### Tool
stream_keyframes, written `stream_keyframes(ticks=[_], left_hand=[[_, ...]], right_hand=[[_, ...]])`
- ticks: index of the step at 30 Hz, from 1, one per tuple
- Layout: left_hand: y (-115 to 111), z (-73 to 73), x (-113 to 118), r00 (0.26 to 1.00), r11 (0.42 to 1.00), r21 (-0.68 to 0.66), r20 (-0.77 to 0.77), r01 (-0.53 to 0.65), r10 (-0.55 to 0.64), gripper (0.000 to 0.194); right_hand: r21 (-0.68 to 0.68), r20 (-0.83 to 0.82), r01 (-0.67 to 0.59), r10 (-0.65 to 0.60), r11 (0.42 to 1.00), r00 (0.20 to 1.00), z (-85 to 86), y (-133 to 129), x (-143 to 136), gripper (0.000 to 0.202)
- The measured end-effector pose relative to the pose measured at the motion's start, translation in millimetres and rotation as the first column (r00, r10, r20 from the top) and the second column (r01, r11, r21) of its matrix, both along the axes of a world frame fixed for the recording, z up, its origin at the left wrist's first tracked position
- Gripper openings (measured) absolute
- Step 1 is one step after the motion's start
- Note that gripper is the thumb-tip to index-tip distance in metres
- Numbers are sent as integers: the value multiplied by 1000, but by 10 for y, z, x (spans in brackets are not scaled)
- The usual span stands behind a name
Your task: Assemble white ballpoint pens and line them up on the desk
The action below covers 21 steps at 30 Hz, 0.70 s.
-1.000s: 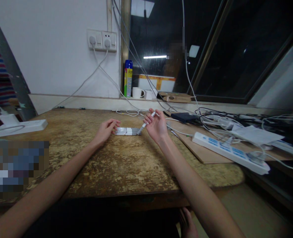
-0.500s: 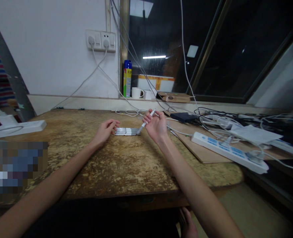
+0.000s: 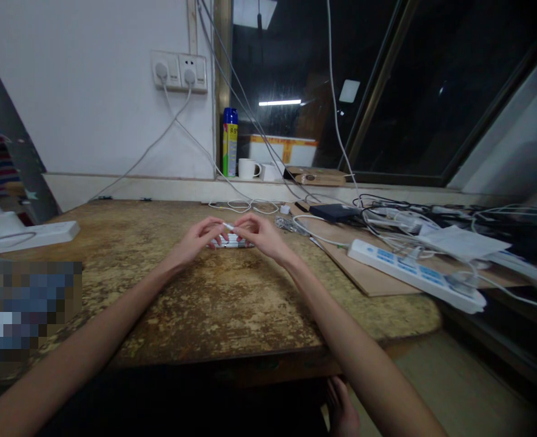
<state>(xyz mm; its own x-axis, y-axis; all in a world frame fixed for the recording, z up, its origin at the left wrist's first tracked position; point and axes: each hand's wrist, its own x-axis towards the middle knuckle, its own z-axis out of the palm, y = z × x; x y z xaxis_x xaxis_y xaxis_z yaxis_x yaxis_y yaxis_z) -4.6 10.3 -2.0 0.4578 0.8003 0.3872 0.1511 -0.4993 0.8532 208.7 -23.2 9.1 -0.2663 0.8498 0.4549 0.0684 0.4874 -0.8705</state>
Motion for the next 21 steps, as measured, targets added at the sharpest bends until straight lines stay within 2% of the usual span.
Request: stream_keyframes(ticks=[4, 9, 13, 16, 19, 21], left_hand=[[-29, 4, 13, 993, 997, 31, -98, 70, -67, 37], [7, 73, -63, 987, 999, 32, -163, 8, -3, 37], [30, 181, -189, 958, 996, 24, -277, 82, -72, 33], [22, 234, -282, 895, 978, -55, -395, 200, -205, 31], [1, 244, -343, 784, 945, -158, -528, 286, -326, 31], [-12, 233, -360, 712, 930, -188, -601, 316, -363, 30]], right_hand=[[41, 131, -85, 79, 996, 988, -55, 0, -9, 37], [3, 240, 36, -36, 999, 970, -162, 67, 187, 39], [-37, 307, 3, 9, 999, 952, -198, 50, 440, 36], [-63, 389, -59, 79, 996, 918, -215, -5, 554, 39], [-178, 443, -122, 190, 976, 876, -239, -59, 570, 38], [-260, 454, -160, 267, 952, 850, -254, -81, 551, 38]])
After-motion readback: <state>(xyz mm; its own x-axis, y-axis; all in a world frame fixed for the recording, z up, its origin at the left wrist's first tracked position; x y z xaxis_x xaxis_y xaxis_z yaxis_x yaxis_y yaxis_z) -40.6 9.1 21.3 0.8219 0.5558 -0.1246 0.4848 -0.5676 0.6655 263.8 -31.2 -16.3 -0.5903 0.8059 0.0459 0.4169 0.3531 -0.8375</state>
